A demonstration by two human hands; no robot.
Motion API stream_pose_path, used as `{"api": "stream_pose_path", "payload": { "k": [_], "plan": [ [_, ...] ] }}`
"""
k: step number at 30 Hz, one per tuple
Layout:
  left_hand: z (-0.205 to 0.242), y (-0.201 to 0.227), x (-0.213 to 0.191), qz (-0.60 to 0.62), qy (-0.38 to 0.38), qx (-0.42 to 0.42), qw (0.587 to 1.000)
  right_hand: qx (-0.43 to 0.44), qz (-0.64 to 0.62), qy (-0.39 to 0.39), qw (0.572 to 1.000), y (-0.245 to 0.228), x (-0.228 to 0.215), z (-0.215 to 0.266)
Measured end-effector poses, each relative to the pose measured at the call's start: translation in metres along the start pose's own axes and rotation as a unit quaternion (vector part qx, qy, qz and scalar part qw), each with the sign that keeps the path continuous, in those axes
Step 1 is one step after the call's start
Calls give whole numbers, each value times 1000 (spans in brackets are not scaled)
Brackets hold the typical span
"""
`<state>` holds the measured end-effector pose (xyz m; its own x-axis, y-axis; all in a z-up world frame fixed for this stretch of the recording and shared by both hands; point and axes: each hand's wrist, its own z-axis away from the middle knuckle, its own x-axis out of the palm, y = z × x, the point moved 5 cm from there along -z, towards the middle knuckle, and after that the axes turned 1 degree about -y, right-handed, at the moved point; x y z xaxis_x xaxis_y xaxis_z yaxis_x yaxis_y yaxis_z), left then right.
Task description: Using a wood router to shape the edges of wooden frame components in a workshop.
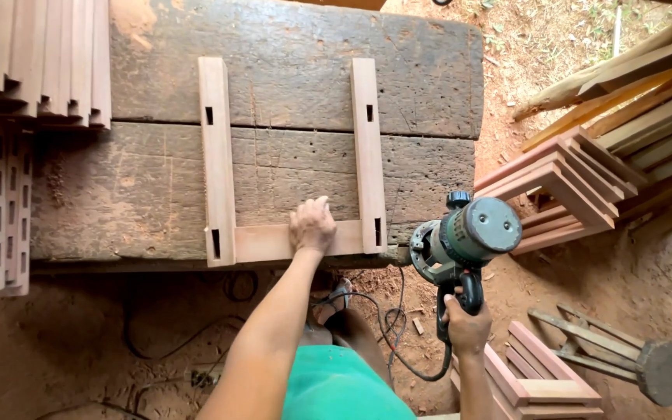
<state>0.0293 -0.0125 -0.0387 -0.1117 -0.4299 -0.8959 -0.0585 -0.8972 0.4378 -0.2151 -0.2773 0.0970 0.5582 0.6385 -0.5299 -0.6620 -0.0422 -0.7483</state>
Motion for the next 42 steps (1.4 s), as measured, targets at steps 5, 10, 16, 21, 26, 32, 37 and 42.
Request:
{"api": "stream_pose_path", "payload": {
  "k": [5, 10, 16, 21, 26, 32, 37, 42],
  "plan": [
    [-2, 4, -3, -11, 12, -21, 1000, -13, 11, 7, 1000, -5, 0, 2],
    [-2, 8, -8, -24, -2, -33, 999, -34, 30, -33, 998, -17, -8, 13],
    [-3, 10, -11, -38, 4, -38, 999, -99, 28, -100, 990, 28, -7, 6],
    [-3, 9, -10, -35, -1, -37, 999, -216, -21, -124, 968, 18, 32, -6],
    [-5, 9, -12, -41, 35, -24, 998, -245, -32, -138, 959, 10, 70, -29],
    [0, 7, -13, -43, 102, -5, 994, -234, -63, -131, 961, -23, 93, -41],
    [0, -10, 47, -1, 60, -4, 998, -292, -87, -64, 950, -20, 98, -59],
    [7, -1, 49, 31, 143, 73, 987, -303, -102, -67, 945, -35, 109, -54]
  ]
}}
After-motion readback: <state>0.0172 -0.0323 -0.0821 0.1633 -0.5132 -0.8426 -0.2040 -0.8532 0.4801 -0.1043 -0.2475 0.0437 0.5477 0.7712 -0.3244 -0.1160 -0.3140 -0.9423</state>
